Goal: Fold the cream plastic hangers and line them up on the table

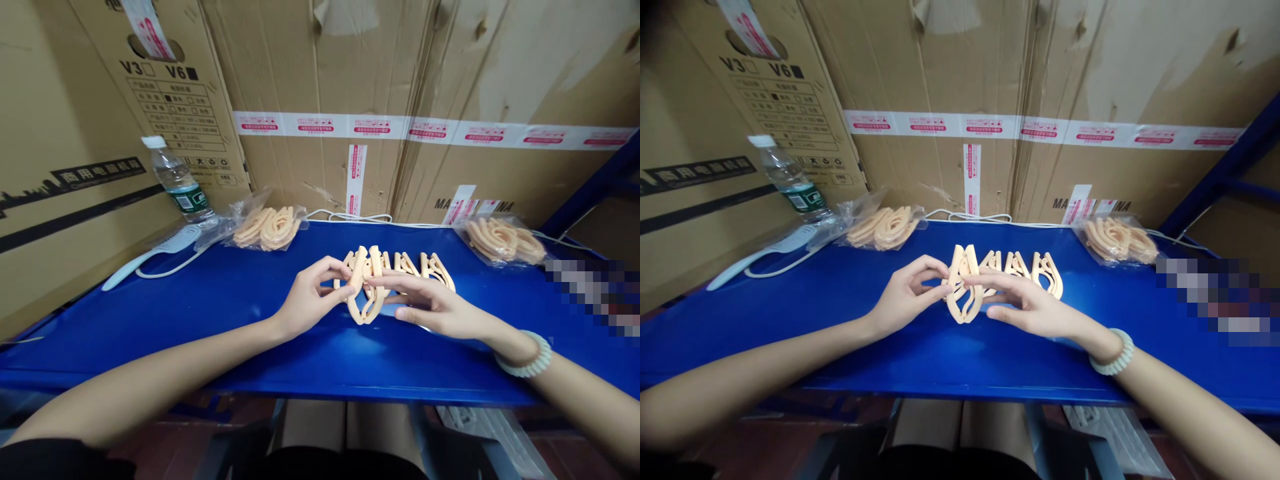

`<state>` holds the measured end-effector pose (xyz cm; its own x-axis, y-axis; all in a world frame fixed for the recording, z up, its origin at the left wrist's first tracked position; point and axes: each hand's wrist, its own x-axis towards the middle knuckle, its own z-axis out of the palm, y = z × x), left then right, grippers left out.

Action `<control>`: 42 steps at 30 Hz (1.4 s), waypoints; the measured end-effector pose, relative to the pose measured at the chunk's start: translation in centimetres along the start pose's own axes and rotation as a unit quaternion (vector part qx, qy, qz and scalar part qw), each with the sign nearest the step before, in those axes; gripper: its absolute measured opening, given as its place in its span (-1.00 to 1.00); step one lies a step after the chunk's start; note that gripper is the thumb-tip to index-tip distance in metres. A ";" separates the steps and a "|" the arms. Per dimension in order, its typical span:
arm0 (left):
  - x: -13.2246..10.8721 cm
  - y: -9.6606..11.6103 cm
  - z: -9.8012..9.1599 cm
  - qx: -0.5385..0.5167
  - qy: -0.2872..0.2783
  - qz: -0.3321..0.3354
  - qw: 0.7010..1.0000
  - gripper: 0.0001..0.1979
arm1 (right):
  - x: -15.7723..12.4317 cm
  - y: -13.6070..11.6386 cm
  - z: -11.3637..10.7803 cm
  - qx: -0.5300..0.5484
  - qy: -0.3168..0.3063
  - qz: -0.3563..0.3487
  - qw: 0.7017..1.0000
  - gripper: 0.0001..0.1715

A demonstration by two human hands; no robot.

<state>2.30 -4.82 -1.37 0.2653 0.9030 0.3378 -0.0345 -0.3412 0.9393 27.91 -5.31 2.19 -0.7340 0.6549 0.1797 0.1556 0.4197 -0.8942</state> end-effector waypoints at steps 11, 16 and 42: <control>0.7 -0.7 -1.3 0.089 0.015 0.043 0.995 -0.77 | -3.3 -1.3 -11.3 -0.149 0.192 0.118 0.963 -0.60; 1.0 -1.3 -1.7 0.098 0.014 0.028 0.995 -0.73 | -6.6 -0.2 -15.9 -0.252 0.105 0.248 0.930 -0.56; 0.1 -2.1 4.7 0.538 -0.159 0.102 0.821 -0.29 | -4.5 4.2 -3.8 -0.576 0.013 0.128 0.807 -0.13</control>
<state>6.90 -5.25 -3.62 0.6037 0.7434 0.2879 0.7172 -0.6641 0.2112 34.36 -4.12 -0.85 -0.5682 0.8197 0.0722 0.8227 0.5642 0.0688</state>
